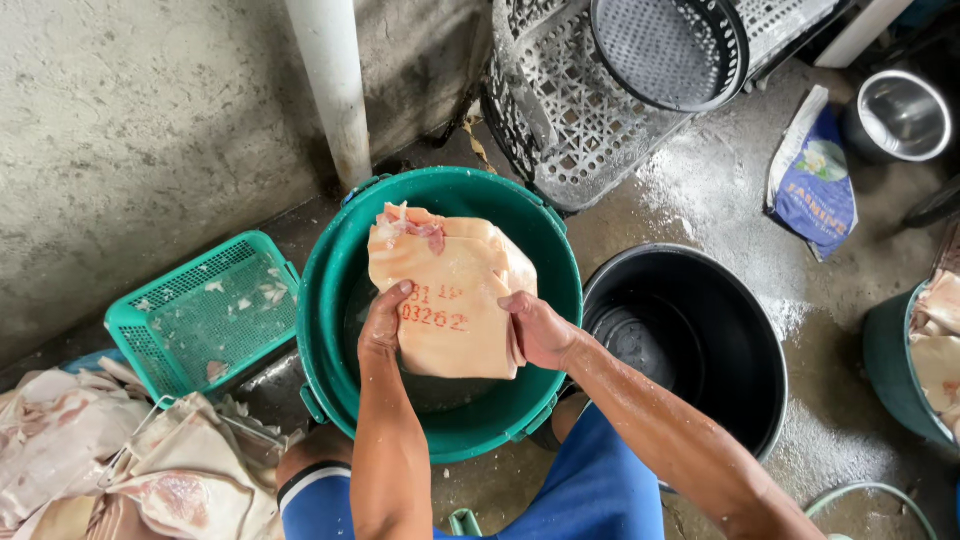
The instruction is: The person washes animal skins by hand in a bucket of water, scrubbing them individually and moving them into a second bucket before pouring the water out.
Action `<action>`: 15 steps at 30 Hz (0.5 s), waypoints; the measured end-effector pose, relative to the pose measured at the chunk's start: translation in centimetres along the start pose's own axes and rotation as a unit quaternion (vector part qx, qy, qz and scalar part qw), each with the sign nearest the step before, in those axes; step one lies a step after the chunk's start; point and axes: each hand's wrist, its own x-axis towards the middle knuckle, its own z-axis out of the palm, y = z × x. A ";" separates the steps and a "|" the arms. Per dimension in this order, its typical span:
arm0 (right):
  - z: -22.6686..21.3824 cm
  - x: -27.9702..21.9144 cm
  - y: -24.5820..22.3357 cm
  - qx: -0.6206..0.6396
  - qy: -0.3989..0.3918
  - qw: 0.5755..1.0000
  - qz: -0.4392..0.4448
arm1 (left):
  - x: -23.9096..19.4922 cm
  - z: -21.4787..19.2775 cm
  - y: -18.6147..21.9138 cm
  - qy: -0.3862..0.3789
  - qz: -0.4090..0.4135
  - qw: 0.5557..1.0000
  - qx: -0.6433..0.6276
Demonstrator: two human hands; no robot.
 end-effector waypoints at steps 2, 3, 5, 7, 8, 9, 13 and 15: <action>0.5 0.4 -0.3 -0.006 0.004 0.999 -0.031 | 0.3 -0.2 0.0 -0.004 -0.012 1.000 0.017; 0.6 0.5 -0.1 -0.008 0.005 0.999 -0.045 | 0.5 -0.3 -0.4 -0.005 -0.019 1.000 0.024; 1.0 1.3 1.0 -0.016 0.067 0.998 0.006 | 0.6 -0.4 -1.7 -0.020 -0.031 0.999 -0.003; 2.0 3.4 3.1 -0.001 0.024 1.000 0.016 | 1.2 -1.1 -2.0 -0.080 -0.028 0.996 -0.024; 2.2 4.4 3.0 -0.004 -0.052 0.999 0.012 | 2.0 -0.5 -2.6 -0.128 -0.007 0.991 -0.046; 2.5 5.5 2.8 -0.007 -0.127 0.992 0.009 | 3.0 -0.2 -2.8 -0.166 0.010 0.984 -0.064; 4.0 8.8 2.3 -0.062 -0.080 0.995 -0.015 | 5.2 -0.7 -3.9 -0.123 0.032 0.987 -0.093; 4.7 8.8 2.4 -0.070 0.058 0.994 0.053 | 4.9 -2.2 -5.0 -0.100 0.041 0.989 -0.105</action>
